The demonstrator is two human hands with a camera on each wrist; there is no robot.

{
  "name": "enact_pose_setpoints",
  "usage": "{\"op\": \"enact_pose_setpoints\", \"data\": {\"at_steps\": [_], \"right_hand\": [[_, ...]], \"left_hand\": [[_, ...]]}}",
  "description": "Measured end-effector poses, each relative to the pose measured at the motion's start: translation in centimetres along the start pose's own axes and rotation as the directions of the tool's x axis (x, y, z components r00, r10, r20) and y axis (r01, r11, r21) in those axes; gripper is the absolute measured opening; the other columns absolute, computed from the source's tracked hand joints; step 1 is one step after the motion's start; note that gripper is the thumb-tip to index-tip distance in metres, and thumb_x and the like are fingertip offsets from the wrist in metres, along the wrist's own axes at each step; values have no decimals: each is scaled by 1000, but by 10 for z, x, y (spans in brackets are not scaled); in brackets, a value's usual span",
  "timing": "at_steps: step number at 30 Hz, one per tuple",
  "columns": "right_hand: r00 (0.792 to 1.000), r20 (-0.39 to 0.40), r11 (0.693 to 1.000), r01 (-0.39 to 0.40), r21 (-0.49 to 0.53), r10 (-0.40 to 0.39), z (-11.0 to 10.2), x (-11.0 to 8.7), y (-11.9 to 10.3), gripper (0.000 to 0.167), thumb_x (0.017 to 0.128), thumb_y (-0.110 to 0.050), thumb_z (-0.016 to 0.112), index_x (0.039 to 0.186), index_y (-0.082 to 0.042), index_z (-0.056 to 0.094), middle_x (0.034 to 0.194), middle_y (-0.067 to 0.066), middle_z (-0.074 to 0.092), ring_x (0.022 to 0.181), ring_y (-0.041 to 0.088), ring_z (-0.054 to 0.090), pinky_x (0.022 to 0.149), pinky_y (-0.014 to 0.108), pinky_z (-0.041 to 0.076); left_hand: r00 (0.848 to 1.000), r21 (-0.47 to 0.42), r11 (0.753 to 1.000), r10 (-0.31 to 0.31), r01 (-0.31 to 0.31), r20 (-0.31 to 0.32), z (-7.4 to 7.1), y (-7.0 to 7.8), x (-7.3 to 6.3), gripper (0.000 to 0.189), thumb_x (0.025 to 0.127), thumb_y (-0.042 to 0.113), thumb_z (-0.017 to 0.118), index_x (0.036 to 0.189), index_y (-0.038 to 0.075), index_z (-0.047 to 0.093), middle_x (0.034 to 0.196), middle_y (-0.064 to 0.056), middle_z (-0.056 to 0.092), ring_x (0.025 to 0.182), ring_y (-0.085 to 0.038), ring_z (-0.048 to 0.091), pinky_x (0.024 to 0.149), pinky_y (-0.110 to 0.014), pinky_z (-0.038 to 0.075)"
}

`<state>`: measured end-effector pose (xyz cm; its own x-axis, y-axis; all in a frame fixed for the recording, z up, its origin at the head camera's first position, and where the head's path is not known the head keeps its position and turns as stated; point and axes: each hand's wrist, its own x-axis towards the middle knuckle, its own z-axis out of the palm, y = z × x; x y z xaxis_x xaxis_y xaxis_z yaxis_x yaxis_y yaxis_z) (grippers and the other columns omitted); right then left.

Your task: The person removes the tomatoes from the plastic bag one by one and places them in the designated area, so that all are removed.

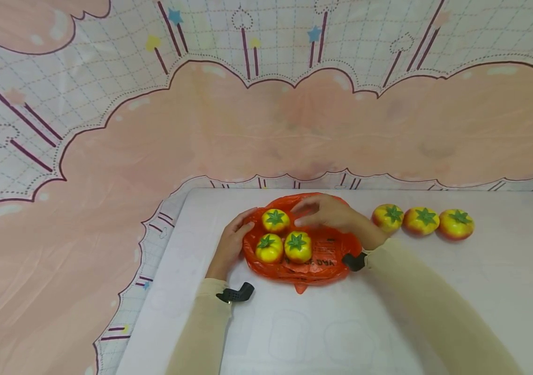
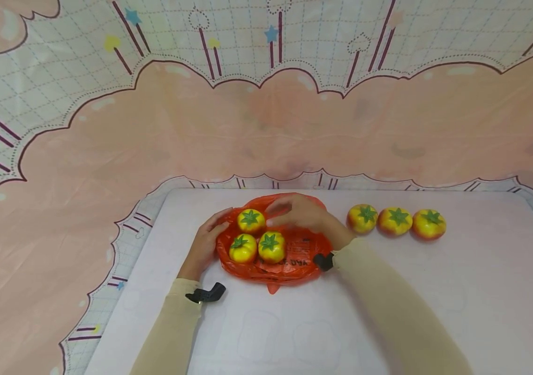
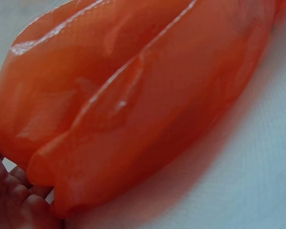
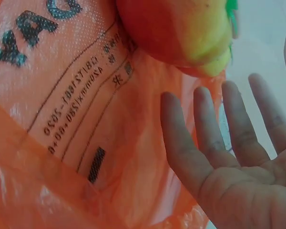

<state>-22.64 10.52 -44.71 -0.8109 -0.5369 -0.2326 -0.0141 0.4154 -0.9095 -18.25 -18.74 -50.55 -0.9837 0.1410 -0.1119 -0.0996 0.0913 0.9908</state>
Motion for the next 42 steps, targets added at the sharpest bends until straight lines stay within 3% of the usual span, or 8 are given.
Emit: {"op": "enact_pose_setpoints", "data": {"at_steps": [7, 16, 23, 42], "right_hand": [[995, 92, 999, -26, 48, 22, 7, 3, -2, 38, 87, -29, 81, 122, -15, 73, 134, 5, 65, 120, 26, 60, 95, 37, 58], [988, 143, 995, -75, 63, 66, 11, 5, -1, 38, 87, -26, 81, 122, -13, 73, 132, 7, 66, 116, 26, 62, 94, 36, 59], [979, 196, 994, -67, 82, 50, 13, 8, 5, 40, 88, -23, 81, 125, -9, 72, 132, 10, 66, 111, 25, 65, 92, 36, 60], [968, 247, 990, -84, 117, 53, 16, 10, 13, 37, 88, -21, 81, 121, -7, 74, 119, 8, 71, 98, 22, 68, 83, 34, 62]], "left_hand": [[1000, 18, 1000, -9, 9, -15, 0, -2, 1, 38, 105, 26, 53, 141, 34, 60, 152, 9, 51, 147, -18, 43, 118, -41, 42], [1000, 9, 1000, 8, -8, 1, -1, -3, 2, 38, 105, 25, 53, 141, 33, 60, 152, 9, 51, 146, -17, 43, 118, -41, 41], [1000, -2, 1000, 2, -2, 1, -1, -3, 2, 39, 105, 25, 53, 143, 30, 59, 153, 7, 51, 147, -19, 43, 119, -43, 40], [1000, -22, 1000, 10, -10, 8, -1, -2, 0, 39, 105, 24, 53, 143, 30, 59, 151, 6, 52, 144, -18, 45, 117, -41, 43]]}}
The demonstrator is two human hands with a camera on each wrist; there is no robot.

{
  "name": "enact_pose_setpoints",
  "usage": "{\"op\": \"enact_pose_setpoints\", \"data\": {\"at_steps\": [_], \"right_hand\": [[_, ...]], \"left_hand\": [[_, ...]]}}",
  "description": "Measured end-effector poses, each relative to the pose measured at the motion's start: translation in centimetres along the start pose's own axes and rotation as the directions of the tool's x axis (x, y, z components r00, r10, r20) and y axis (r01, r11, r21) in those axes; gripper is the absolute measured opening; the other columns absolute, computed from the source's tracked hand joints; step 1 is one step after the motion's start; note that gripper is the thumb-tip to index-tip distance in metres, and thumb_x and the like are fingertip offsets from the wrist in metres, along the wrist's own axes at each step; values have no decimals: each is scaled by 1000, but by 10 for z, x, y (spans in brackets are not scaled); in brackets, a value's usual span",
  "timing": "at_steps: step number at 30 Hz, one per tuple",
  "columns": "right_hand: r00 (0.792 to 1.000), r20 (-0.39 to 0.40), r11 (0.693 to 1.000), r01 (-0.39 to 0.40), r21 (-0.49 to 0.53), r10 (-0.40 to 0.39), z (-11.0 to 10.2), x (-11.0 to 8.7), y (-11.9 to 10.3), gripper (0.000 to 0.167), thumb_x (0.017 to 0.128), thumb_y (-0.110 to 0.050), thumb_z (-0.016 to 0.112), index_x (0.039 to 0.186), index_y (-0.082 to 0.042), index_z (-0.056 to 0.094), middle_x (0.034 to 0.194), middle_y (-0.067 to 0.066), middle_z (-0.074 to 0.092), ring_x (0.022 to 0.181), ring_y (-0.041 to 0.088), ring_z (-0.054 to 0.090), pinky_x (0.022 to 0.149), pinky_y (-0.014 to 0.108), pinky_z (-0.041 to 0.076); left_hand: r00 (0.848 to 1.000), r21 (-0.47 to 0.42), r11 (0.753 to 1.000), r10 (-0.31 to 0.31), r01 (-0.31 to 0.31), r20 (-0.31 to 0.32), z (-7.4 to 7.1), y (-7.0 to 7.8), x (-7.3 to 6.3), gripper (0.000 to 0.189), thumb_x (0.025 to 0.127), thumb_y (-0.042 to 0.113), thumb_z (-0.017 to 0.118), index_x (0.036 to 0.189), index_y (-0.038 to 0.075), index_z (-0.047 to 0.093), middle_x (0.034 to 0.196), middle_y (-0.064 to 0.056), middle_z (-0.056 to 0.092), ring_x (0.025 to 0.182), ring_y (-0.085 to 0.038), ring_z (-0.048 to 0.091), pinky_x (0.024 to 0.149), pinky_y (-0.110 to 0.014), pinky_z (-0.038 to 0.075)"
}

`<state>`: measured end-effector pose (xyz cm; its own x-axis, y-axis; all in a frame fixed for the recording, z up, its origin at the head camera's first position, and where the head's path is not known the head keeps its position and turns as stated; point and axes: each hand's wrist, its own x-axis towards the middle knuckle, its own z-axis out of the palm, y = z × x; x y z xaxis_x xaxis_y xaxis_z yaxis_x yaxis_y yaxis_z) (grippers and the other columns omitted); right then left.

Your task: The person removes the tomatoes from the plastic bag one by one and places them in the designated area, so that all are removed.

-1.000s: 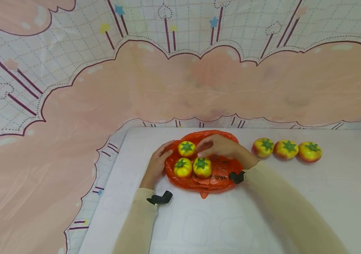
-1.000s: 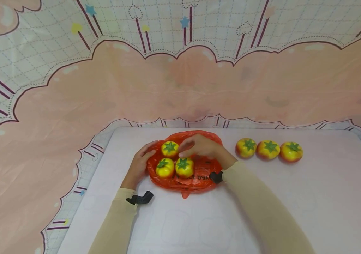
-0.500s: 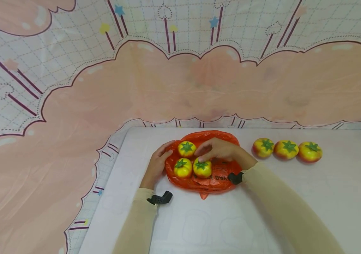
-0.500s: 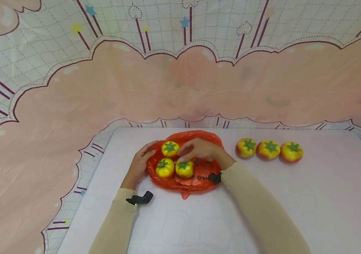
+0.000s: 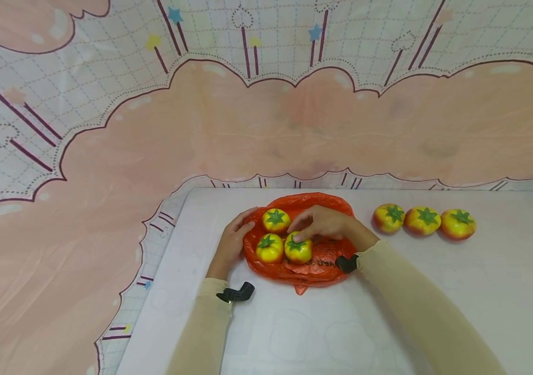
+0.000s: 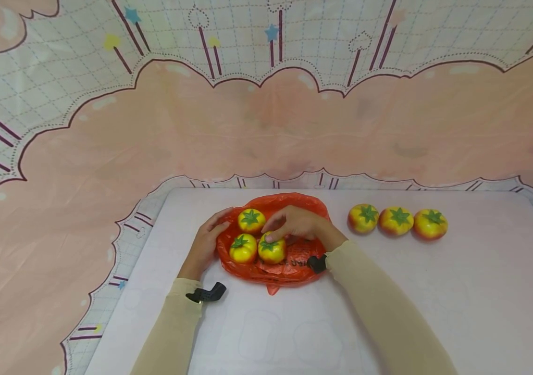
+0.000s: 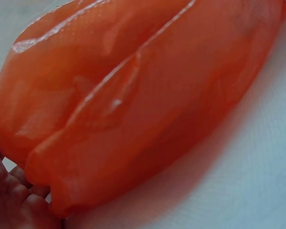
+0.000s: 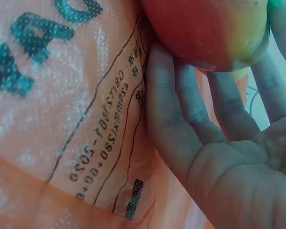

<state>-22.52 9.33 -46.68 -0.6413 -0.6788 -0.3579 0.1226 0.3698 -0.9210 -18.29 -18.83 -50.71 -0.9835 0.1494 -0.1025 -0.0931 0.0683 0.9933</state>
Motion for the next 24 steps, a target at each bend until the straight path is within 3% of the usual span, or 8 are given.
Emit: {"op": "enact_pose_setpoints", "data": {"at_steps": [9, 24], "right_hand": [[1000, -1, 1000, -17, -5, 17, 0, 2, 1, 34, 87, -20, 81, 119, -8, 75, 121, 8, 70, 104, 24, 70, 89, 37, 62], [1000, -14, 1000, -7, -7, 7, 0, -1, -3, 35, 87, -21, 82, 119, -8, 75, 122, 8, 71, 104, 23, 69, 90, 37, 62]], "left_hand": [[1000, 22, 1000, -7, 7, 1, 1, 3, -2, 39, 105, 26, 53, 143, 31, 58, 152, 7, 51, 145, -19, 45, 117, -41, 43], [1000, -21, 1000, -6, 6, 9, 1, 2, 0, 39, 105, 23, 53, 144, 28, 58, 152, 4, 51, 144, -20, 46, 117, -41, 43]]}}
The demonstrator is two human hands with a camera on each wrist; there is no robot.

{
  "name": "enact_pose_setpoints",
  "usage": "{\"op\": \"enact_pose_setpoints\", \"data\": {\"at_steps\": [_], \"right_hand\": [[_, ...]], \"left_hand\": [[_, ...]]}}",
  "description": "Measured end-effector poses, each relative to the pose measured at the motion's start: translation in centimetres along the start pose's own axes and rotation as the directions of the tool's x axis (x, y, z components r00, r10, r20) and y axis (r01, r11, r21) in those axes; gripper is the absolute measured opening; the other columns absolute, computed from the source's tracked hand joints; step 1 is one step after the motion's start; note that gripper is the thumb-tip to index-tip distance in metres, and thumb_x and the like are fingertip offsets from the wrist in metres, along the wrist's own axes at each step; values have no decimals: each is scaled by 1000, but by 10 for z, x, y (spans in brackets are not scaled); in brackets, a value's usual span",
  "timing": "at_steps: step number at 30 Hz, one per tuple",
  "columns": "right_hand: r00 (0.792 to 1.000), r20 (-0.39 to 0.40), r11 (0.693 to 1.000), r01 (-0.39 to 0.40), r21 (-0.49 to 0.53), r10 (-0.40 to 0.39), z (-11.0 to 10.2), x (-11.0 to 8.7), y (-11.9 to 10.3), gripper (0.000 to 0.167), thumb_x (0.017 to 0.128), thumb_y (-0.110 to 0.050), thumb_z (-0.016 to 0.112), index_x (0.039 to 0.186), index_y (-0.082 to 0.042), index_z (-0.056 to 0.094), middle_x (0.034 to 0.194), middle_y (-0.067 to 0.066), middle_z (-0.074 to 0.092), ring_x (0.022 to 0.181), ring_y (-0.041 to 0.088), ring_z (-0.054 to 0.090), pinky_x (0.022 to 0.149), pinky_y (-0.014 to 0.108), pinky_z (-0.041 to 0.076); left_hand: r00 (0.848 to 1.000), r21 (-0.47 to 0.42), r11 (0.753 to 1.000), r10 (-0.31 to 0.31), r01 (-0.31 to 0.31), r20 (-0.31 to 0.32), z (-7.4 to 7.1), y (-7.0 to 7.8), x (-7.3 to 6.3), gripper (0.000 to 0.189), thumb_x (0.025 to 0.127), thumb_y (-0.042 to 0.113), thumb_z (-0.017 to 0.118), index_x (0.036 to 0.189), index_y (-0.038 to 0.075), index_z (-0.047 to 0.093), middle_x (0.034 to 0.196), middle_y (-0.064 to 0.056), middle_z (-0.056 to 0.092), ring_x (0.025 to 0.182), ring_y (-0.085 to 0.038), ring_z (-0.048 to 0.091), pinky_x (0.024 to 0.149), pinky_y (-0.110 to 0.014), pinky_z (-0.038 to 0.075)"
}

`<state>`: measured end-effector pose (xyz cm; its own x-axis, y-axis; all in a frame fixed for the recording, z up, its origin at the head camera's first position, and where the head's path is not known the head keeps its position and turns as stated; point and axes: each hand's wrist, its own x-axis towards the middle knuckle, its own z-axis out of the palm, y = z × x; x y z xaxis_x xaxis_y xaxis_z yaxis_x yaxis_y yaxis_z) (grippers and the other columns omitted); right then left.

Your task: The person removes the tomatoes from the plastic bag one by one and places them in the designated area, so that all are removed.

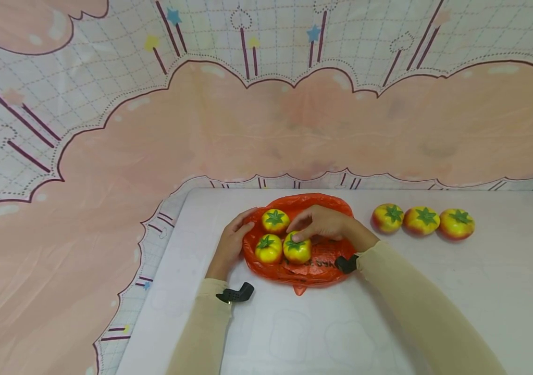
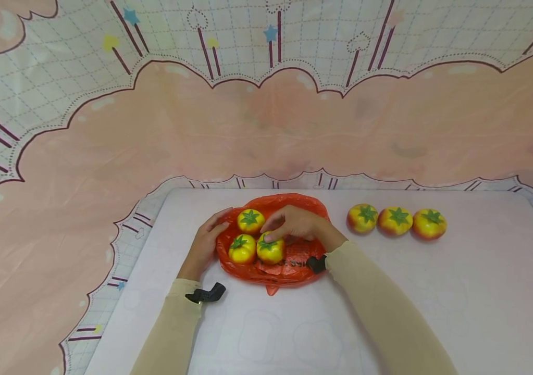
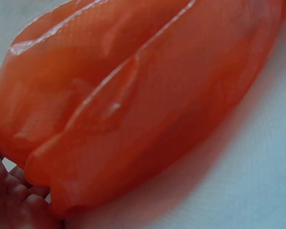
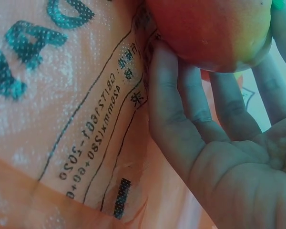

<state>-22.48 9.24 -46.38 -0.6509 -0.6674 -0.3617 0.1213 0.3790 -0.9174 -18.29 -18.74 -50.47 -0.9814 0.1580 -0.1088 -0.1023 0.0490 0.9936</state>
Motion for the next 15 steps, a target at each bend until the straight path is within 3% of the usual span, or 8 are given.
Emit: {"op": "enact_pose_setpoints", "data": {"at_steps": [15], "right_hand": [[999, -32, 999, 36, -36, -38, -3, -5, -5, 35, 87, -20, 82, 119, -8, 75, 122, 7, 70, 105, 22, 67, 90, 34, 61]], "left_hand": [[1000, 29, 999, -23, 23, -15, 1, 1, 1, 39, 104, 24, 54, 142, 31, 59, 153, 6, 51, 146, -21, 44, 117, -41, 43]]}}
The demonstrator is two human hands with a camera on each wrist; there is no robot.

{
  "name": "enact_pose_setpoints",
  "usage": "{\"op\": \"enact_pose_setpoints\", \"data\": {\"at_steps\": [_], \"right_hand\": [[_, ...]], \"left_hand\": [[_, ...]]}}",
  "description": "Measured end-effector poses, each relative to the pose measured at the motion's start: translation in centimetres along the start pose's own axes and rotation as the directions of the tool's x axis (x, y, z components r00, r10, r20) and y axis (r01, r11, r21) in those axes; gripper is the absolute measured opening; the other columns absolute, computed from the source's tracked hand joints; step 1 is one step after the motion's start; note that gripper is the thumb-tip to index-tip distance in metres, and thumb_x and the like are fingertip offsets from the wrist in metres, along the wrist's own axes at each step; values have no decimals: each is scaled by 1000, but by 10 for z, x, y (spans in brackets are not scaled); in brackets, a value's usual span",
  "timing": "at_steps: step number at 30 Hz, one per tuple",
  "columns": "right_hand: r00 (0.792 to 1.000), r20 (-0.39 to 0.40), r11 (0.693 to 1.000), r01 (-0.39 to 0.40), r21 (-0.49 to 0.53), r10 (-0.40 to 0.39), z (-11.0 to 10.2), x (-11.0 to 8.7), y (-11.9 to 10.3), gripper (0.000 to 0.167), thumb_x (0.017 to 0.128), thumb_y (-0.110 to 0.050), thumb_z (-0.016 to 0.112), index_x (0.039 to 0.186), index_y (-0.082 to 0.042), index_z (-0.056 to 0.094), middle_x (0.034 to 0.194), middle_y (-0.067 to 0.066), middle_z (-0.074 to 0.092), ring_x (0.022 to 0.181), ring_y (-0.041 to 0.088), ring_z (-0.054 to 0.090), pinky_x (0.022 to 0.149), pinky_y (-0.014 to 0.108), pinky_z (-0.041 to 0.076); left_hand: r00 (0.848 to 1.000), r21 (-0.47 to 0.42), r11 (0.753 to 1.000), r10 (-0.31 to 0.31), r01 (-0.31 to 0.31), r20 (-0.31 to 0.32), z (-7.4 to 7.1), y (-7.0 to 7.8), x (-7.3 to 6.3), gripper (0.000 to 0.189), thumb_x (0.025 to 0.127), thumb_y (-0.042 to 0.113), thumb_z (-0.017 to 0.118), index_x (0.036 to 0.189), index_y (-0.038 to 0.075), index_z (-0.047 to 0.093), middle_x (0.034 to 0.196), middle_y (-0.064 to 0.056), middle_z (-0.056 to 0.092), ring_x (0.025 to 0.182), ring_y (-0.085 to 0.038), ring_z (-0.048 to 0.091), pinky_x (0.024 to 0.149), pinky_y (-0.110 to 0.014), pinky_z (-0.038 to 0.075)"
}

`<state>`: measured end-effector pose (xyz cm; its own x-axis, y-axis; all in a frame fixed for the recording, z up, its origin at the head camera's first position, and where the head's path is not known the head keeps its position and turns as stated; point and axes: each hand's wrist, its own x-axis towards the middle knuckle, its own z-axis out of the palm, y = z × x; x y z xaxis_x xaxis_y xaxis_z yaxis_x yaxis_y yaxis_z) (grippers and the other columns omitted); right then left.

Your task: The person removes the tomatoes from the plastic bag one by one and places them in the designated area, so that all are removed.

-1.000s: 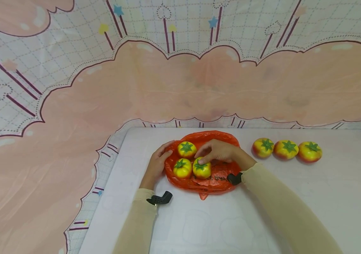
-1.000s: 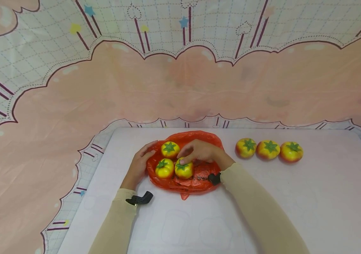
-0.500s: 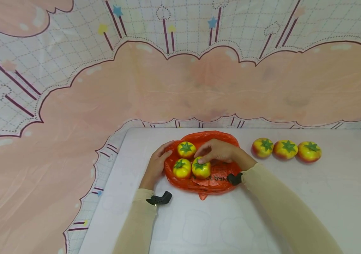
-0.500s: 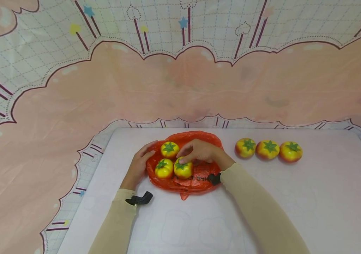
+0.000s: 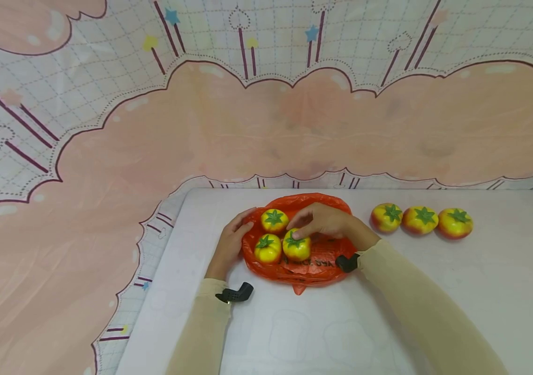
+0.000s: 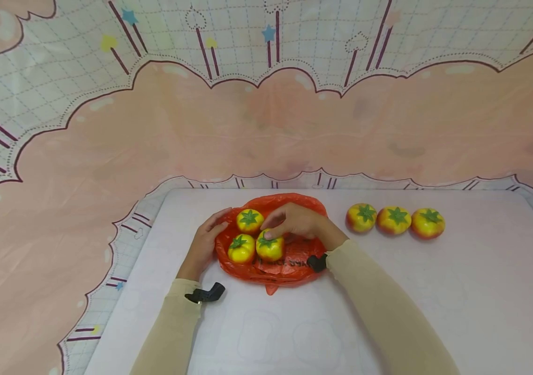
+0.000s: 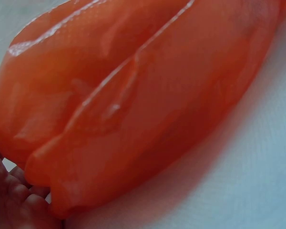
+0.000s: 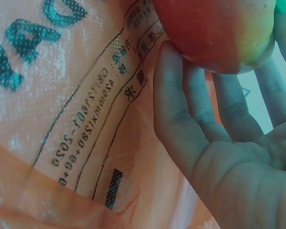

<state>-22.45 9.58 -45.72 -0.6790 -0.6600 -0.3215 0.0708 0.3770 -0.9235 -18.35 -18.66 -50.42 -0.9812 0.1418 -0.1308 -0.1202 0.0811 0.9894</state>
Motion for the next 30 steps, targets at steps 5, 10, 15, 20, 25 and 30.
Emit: {"op": "enact_pose_setpoints", "data": {"at_steps": [5, 10, 15, 20, 25, 30], "right_hand": [[1000, -7, 1000, 13, 1, -13, -1, -1, -2, 33, 87, -20, 82, 118, -9, 76, 120, 6, 71, 104, 22, 66, 87, 32, 60], [999, -12, 999, 36, 0, -36, -3, -4, -3, 35, 87, -21, 82, 119, -7, 75, 120, 5, 72, 103, 21, 66, 87, 30, 59], [999, -15, 999, 35, 10, -35, -4, -9, -3, 34, 88, -19, 80, 120, -6, 74, 120, 7, 72, 105, 22, 66, 90, 32, 60], [998, -49, 1000, 28, -14, -29, -6, -13, -2, 31, 88, -20, 81, 117, -10, 75, 123, 7, 70, 109, 23, 64, 91, 34, 60], [996, -71, 998, 43, -44, -46, -8, -18, 1, 32, 89, -22, 80, 118, -10, 75, 126, 7, 69, 114, 23, 62, 93, 33, 59], [996, -90, 1000, 27, -10, -28, -10, -22, 3, 32, 89, -21, 80, 119, -10, 75, 123, 6, 69, 112, 24, 63, 91, 34, 60]], "left_hand": [[1000, 31, 1000, -4, 4, -13, -1, -1, 0, 39, 104, 25, 53, 141, 34, 59, 152, 8, 51, 146, -21, 44, 116, -42, 43], [1000, 29, 1000, -1, 1, -12, -1, -2, 2, 39, 104, 25, 53, 141, 34, 59, 152, 8, 51, 146, -21, 44, 116, -42, 43], [1000, 37, 999, 0, 1, -9, -1, -1, 1, 39, 104, 25, 53, 142, 34, 59, 154, 7, 50, 147, -21, 44, 116, -42, 44], [1000, 29, 1000, 2, -2, -6, -1, -1, 1, 39, 104, 26, 53, 142, 34, 59, 153, 8, 51, 146, -20, 44, 116, -42, 43], [1000, -1, 1000, 9, -9, 4, -1, -2, 2, 38, 105, 25, 53, 143, 30, 59, 152, 6, 51, 145, -20, 45, 116, -42, 43], [1000, -13, 1000, 11, -11, 9, -1, -2, 2, 39, 105, 24, 53, 143, 29, 58, 152, 5, 51, 145, -20, 45, 116, -42, 43]]}}
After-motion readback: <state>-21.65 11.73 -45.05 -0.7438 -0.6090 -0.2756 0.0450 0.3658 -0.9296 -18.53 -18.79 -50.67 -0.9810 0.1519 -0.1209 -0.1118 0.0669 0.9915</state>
